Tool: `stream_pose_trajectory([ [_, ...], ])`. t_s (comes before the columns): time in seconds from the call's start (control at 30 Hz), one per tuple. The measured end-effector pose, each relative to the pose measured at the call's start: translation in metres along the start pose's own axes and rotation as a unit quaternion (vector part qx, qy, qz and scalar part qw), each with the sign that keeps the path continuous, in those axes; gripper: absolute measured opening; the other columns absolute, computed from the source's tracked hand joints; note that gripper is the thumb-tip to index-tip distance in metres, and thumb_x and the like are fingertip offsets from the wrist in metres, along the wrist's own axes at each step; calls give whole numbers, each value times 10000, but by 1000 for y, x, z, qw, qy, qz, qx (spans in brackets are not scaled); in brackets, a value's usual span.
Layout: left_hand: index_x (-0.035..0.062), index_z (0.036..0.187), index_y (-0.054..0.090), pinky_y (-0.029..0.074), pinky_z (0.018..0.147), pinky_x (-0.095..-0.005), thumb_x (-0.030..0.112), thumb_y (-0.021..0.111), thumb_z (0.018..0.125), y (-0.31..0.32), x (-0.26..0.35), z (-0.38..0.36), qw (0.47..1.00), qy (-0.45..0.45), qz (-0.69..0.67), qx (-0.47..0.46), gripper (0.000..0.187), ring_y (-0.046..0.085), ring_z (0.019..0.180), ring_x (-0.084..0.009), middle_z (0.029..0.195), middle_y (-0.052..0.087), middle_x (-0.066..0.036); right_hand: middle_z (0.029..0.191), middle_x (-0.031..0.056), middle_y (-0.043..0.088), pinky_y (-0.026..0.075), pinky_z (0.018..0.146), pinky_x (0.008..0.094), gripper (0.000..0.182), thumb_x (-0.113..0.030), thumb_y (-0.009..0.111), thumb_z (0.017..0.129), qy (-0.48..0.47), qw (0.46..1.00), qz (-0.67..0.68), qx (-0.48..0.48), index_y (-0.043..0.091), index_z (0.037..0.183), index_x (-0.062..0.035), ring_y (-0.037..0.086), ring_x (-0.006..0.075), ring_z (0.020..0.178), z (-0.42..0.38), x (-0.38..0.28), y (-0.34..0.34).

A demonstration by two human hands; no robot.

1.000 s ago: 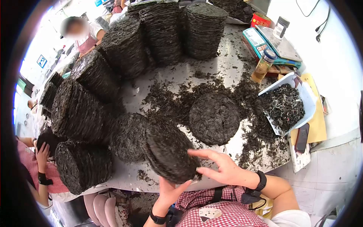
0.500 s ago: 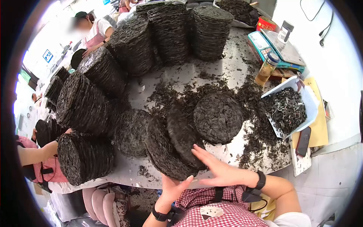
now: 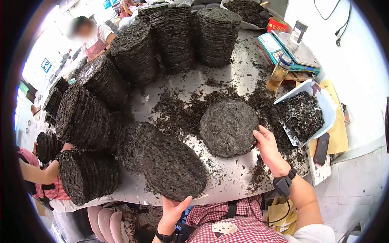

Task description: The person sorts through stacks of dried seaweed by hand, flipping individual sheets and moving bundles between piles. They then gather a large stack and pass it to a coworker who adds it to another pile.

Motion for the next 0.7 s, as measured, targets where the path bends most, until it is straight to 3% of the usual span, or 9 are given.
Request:
stream_pose_trajectory([
  [0.07, 43, 1386, 317, 427, 1018, -402, -46, 710, 800, 5, -6, 4, 1000, 3, -8, -3, 711, 496, 1199, -230, 1313, 473, -119, 1173, 69, 637, 446, 938, 270, 319, -99, 501, 988, -2, 1000, 13, -1, 523, 1270, 49, 592, 124, 1031, -14, -6, 12],
  [0.13, 47, 1411, 276, 388, 1052, -400, -27, 702, 812, 7, -14, 9, 999, 5, -41, 21, 739, 463, 1231, -231, 1348, 443, -117, 1257, 96, 594, 446, 952, 296, 356, -103, 523, 973, -118, 985, -127, 21, 504, 1299, 38, 564, 144, 1110, -37, -15, 34],
  [0.2, 48, 1419, 265, 373, 1064, -396, -11, 698, 820, 10, -18, 12, 996, -15, -77, 51, 742, 458, 1237, -233, 1354, 439, -114, 1298, 144, 575, 450, 979, 338, 414, -38, 548, 908, -132, 945, -278, -106, 501, 1317, 7, 561, 206, 1181, -68, -40, 68],
  [0.27, 42, 1418, 276, 360, 1072, -391, -3, 687, 827, 19, -18, 12, 992, -14, -96, 79, 721, 450, 1244, -231, 1357, 441, -111, 1294, 176, 566, 448, 1004, 390, 509, 30, 566, 806, -303, 849, -351, -253, 516, 1309, -21, 556, 291, 1207, -69, -35, 98],
  [0.3, 43, 1416, 277, 361, 1073, -390, -1, 687, 829, 22, -17, 15, 995, 6, -81, 61, 717, 449, 1244, -227, 1355, 444, -112, 1268, 177, 576, 451, 1007, 424, 578, 58, 575, 727, -312, 828, -379, -271, 524, 1296, -27, 553, 347, 1184, -71, -27, 109],
  [0.4, 40, 1404, 287, 378, 1065, -378, 15, 696, 835, 27, -12, 22, 997, -12, -54, 48, 701, 455, 1238, -209, 1342, 454, -112, 1308, 165, 484, 370, 1088, 468, 510, 0, 624, 712, -231, 827, -377, -347, 533, 1212, -31, 397, 361, 1331, -75, -8, 126],
  [0.5, 34, 1391, 298, 415, 1034, -361, 33, 722, 825, 24, -14, 21, 996, -21, -57, 66, 708, 489, 1199, -193, 1311, 481, -100, 1364, 160, 387, 275, 1130, 541, 426, -52, 676, 694, -274, 792, -436, -328, 523, 1091, -44, 241, 402, 1402, -75, -6, 137],
  [0.63, 28, 1367, 358, 434, 1017, -357, 65, 783, 764, 6, -27, 13, 1000, -16, -11, 18, 739, 509, 1177, -188, 1295, 511, -86, 1404, 189, 331, 213, 1145, 559, 467, -239, 787, 710, -213, 809, -372, -403, 447, 981, -69, 151, 437, 1424, -70, -5, 137],
  [0.7, 26, 1353, 397, 437, 1015, -358, 70, 808, 725, 1, -27, 10, 1000, 11, -3, -3, 752, 515, 1177, -188, 1289, 530, -76, 1428, 187, 291, 200, 1145, 559, 480, -234, 778, 722, -153, 821, -330, -440, 426, 1007, -78, 119, 432, 1434, -73, -14, 137],
])
Point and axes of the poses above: each hand's wrist, its own z-axis towards the middle knuckle, its own y-axis out of the palm, x = y × z, the point moved 2 cm from there along z, towards the middle knuckle
